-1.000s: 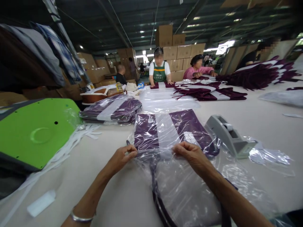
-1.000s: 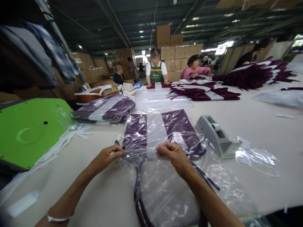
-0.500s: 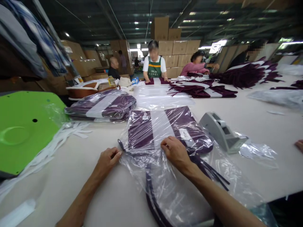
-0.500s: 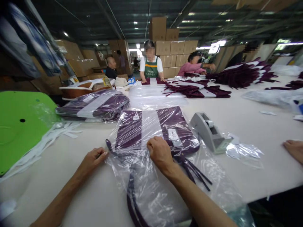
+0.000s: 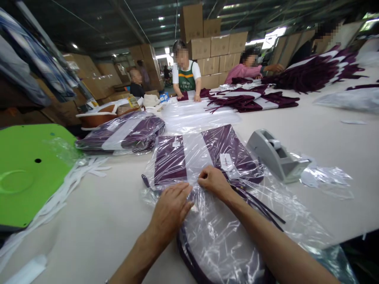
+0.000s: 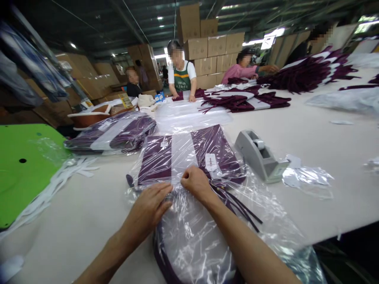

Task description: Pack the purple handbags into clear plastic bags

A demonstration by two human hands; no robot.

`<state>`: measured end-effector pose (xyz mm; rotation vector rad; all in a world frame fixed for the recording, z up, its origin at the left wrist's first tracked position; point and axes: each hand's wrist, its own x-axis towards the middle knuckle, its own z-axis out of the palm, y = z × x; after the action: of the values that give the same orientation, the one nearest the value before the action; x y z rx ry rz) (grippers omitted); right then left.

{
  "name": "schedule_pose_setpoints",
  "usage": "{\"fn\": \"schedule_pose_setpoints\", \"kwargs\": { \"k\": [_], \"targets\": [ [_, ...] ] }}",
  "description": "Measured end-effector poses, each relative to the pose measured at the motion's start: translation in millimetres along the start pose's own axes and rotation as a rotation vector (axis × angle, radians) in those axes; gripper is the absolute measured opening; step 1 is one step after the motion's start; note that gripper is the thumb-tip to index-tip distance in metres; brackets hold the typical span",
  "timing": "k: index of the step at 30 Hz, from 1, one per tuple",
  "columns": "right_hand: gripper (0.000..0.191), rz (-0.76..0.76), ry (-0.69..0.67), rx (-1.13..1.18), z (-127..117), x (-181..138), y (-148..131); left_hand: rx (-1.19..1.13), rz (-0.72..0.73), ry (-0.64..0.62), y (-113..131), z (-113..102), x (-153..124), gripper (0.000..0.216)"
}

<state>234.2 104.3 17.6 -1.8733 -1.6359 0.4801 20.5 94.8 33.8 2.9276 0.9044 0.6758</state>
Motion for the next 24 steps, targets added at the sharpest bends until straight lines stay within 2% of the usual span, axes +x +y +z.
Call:
{"fn": "schedule_pose_setpoints", "kwargs": {
  "k": [3, 6, 8, 10, 13, 14, 16, 18, 20, 21, 24],
  "targets": [
    [0.013, -0.034, 0.017, 0.000, -2, 0, 4, 0.074, -0.041, -0.078, 6, 27, 3, 0.041],
    [0.012, -0.081, 0.063, 0.135, -27, -12, 8, 0.089, -0.074, -0.098, 5, 36, 0, 0.041],
    [0.011, -0.078, 0.185, 0.255, -62, -30, 17, 0.089, -0.077, -0.091, 5, 35, -1, 0.041],
    [0.019, -0.019, 0.377, 0.277, -107, -51, 37, 0.092, -0.083, -0.073, 5, 36, -2, 0.041],
    [0.025, 0.138, 0.710, 0.086, -176, -74, 84, 0.104, -0.079, -0.034, 5, 39, -4, 0.042],
    [0.026, 0.192, 0.763, -0.005, -194, -78, 102, 0.111, -0.070, -0.021, 4, 41, -6, 0.042],
    [0.025, 0.343, 0.699, -0.056, -220, -82, 133, 0.129, -0.036, 0.020, 0, 47, -9, 0.042],
    [0.027, 0.503, 0.474, 0.140, -232, -81, 158, 0.146, 0.001, 0.072, -6, 53, -12, 0.043],
    [0.035, 0.571, 0.311, 0.365, -234, -77, 174, 0.157, 0.033, 0.121, -13, 61, -15, 0.045],
    [0.038, 0.577, 0.283, 0.420, -233, -73, 178, 0.161, 0.047, 0.139, -16, 64, -15, 0.046],
    [0.038, 0.582, 0.312, 0.429, -228, -61, 180, 0.173, 0.089, 0.173, -22, 69, -15, 0.047]
  ]
}}
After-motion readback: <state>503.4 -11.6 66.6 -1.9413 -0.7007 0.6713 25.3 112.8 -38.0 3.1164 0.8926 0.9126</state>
